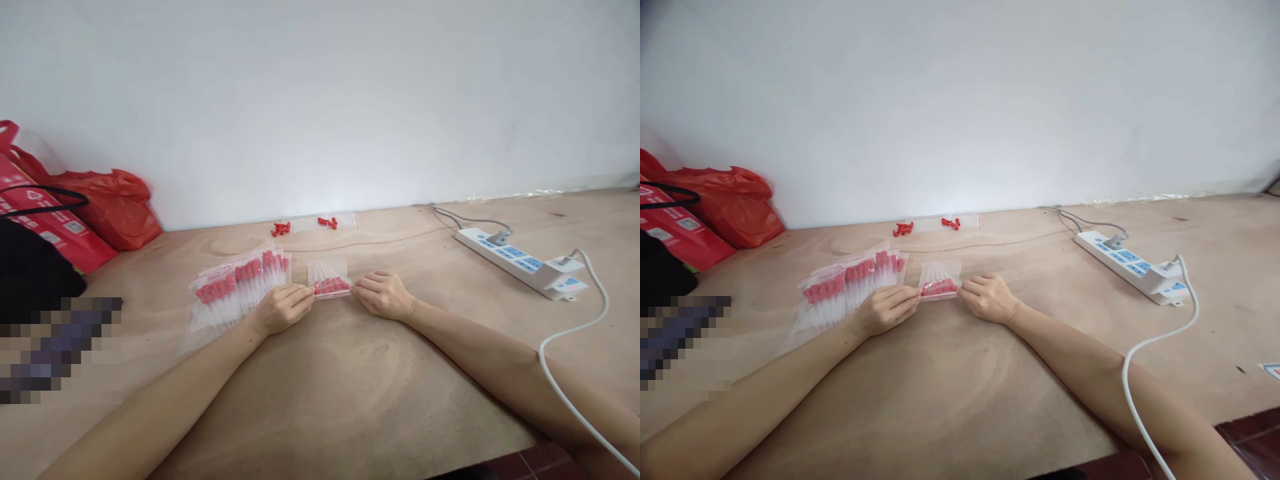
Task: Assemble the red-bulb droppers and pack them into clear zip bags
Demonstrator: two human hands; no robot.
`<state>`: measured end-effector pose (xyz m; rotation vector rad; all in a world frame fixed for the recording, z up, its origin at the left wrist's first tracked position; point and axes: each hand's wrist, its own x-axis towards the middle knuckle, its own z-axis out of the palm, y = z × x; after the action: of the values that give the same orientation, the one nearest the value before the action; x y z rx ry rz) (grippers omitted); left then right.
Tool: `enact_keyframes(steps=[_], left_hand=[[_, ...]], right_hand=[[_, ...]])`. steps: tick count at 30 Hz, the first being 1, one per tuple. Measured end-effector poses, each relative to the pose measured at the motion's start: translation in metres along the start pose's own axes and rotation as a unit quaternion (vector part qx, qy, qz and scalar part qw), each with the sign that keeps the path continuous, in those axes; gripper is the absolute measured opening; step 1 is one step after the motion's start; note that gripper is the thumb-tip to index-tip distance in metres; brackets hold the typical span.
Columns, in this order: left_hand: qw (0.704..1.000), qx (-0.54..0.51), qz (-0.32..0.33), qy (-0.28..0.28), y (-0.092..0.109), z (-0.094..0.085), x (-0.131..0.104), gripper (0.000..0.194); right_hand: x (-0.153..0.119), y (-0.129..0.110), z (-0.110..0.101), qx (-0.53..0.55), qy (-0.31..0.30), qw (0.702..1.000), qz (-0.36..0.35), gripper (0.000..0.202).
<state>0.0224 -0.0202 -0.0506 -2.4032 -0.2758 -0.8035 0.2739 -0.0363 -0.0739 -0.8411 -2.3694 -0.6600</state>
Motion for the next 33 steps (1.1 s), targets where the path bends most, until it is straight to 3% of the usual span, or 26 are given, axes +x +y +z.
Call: enact_keyframes(steps=[7,20,33], left_hand=[[0.998,-0.034,-0.05,0.0,0.012,0.01,0.013,0.013],[0.999,-0.023,0.011,0.033,0.014,0.015,0.02,0.01],[0.997,0.007,0.048,0.055,0.014,0.013,0.024,0.009]], right_hand=[[0.005,-0.009,0.002,0.045,0.035,0.998,0.028,0.027],[0.013,-0.018,-0.001,-0.002,0.042,0.999,0.004,0.026],[0.017,-0.022,0.002,-0.029,0.129,0.99,-0.039,0.017]])
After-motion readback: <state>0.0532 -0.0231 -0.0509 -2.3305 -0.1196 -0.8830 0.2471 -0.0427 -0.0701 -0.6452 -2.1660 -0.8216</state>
